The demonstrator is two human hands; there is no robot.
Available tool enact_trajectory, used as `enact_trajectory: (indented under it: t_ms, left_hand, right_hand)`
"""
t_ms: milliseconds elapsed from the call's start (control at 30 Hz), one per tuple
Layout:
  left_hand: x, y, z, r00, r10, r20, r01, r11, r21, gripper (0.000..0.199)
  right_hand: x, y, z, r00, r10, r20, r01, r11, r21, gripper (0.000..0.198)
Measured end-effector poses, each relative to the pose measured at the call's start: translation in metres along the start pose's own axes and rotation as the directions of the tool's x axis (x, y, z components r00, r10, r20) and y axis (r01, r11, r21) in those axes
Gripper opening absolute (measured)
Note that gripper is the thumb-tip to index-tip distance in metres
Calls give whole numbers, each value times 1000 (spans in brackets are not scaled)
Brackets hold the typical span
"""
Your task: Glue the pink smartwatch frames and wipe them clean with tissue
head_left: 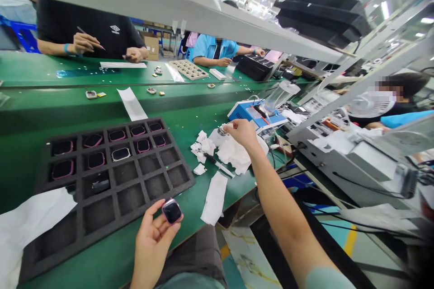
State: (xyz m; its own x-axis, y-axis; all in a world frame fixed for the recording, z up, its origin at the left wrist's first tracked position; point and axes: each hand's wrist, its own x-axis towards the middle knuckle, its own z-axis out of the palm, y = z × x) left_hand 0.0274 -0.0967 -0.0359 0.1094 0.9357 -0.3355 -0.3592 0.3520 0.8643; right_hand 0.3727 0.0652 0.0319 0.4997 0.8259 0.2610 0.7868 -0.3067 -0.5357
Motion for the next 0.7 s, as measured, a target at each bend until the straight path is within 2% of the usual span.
enact_trajectory:
  t_ms: [167,300,400,467,533,633,700]
  left_hand:
    - [11,-13,0,999,17,48,-18,999,27,68]
    - [15,-23,-5,999,10,34,-12,999,37,68]
    - [10,-17,-5,999,-15,36,14,1000,25,64]
    - [6,-10,-3,995,-52,81,51,999,3,61]
    - [4,-5,-1,997,-56,62,59,997,-47,60]
    - [3,-2,-1,995,-69,72,77,990,-117,58]
    - [3,-2,-1,995,-57,84,69,986,-155,57]
  right_hand:
    - [13,-5,-12,997,-47,61,52,994,-93,15]
    - [7,-4,-6,996,-72,50,76,993,-86,22]
    - [0,1,4,997,-78,20,80,992,-94,23]
    - [-3,5,9,996,-90,-9,88,990,-109,24]
    - [-6,7,9,993,-113,-33,109,987,-119,27]
    - [-24,2,5,985,-155,-73,146,983,-109,30]
    - [-56,-8,4,981,-173,-84,171,985,-35,29]
